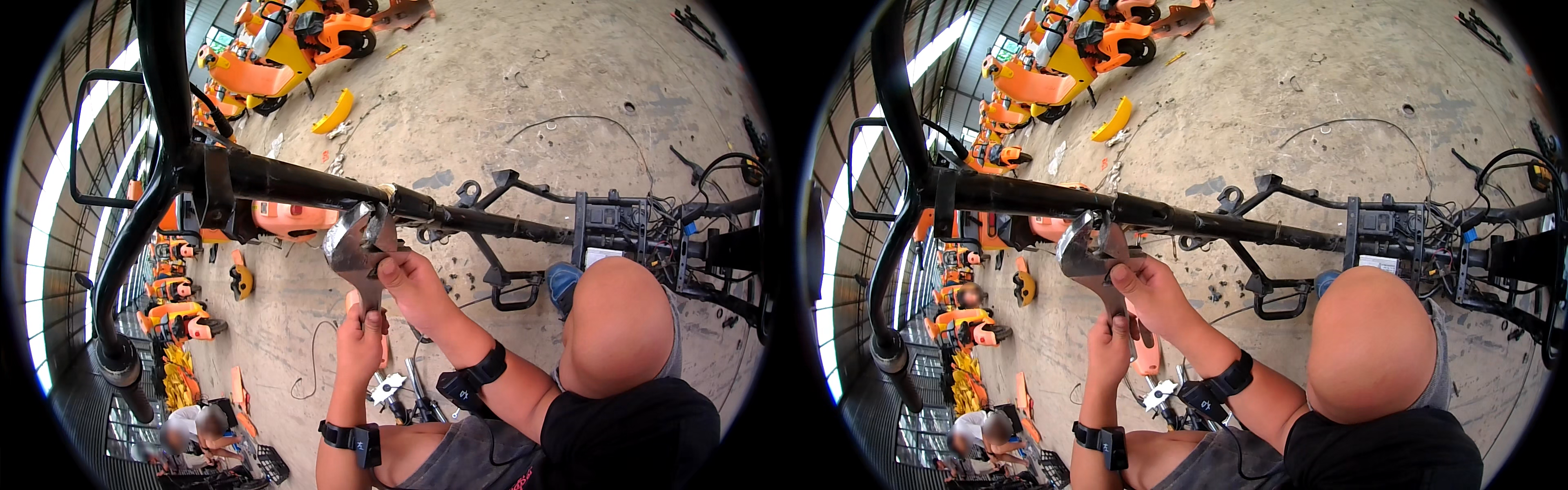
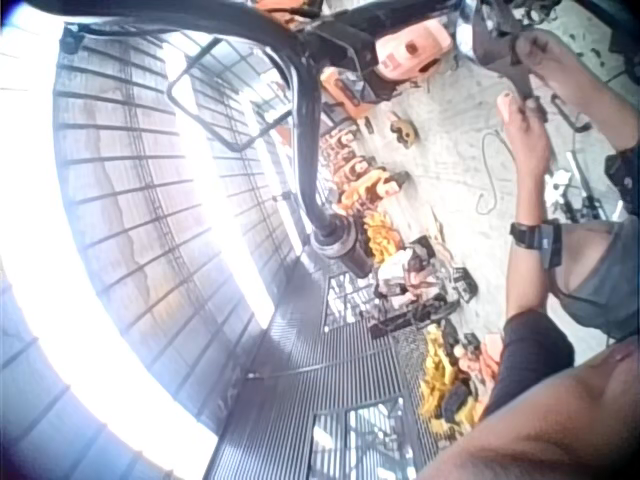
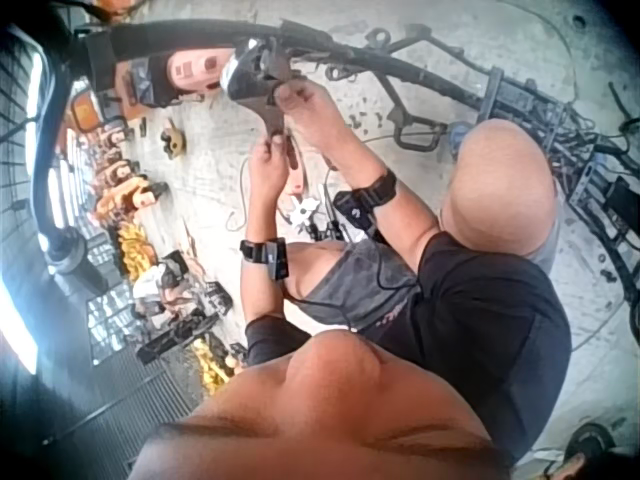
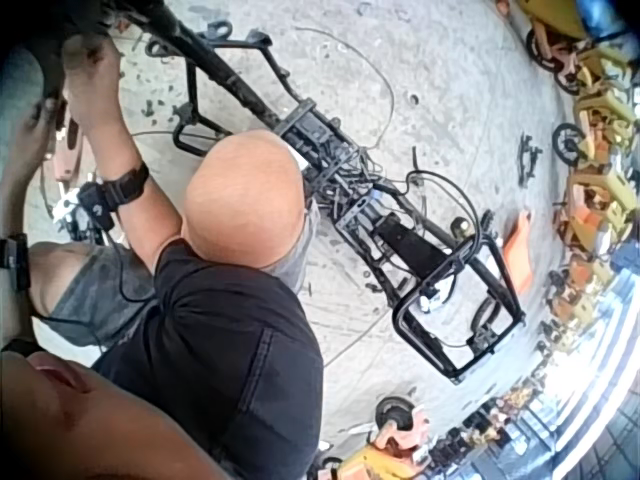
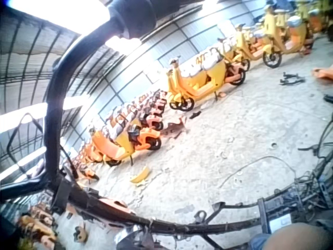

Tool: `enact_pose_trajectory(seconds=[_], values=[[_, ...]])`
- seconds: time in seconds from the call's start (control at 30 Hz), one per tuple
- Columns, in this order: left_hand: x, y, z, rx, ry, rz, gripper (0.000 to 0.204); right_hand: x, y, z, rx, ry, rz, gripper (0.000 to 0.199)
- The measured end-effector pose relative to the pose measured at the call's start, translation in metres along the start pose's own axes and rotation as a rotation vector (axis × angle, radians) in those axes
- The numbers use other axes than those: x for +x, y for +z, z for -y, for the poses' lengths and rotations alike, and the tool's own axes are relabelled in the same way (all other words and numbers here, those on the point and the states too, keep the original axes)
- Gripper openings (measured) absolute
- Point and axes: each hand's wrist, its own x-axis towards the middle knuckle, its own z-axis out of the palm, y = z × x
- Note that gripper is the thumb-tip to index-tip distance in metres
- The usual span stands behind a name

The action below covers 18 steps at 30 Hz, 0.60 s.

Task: The person assembles parts of a scooter frame, using an adjustable wrench to tighten components on the steering column and handling plastic housing pieces to fit them onto the frame.

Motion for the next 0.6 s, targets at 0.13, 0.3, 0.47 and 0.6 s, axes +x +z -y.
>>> enact_pose_trajectory(seconds=[0.13,0.3,0.47,0.6], values=[[0.000,-0.001,-0.005,0.012,-0.006,-0.019,0.036,-0.003,0.007,0.006,0.115,-0.056,0.001,0.054],[0.003,0.001,-0.004,0.008,0.010,-0.034,0.035,0.003,0.002,0.000,0.221,-0.067,0.062,0.048],[0.003,-0.002,-0.004,0.084,0.009,-0.042,0.034,0.001,0.003,-0.004,0.300,-0.033,0.083,0.042],[0.004,0.000,-0.003,0.038,0.036,-0.039,0.035,-0.001,0.000,0.003,0.211,-0.052,0.103,0.048]])
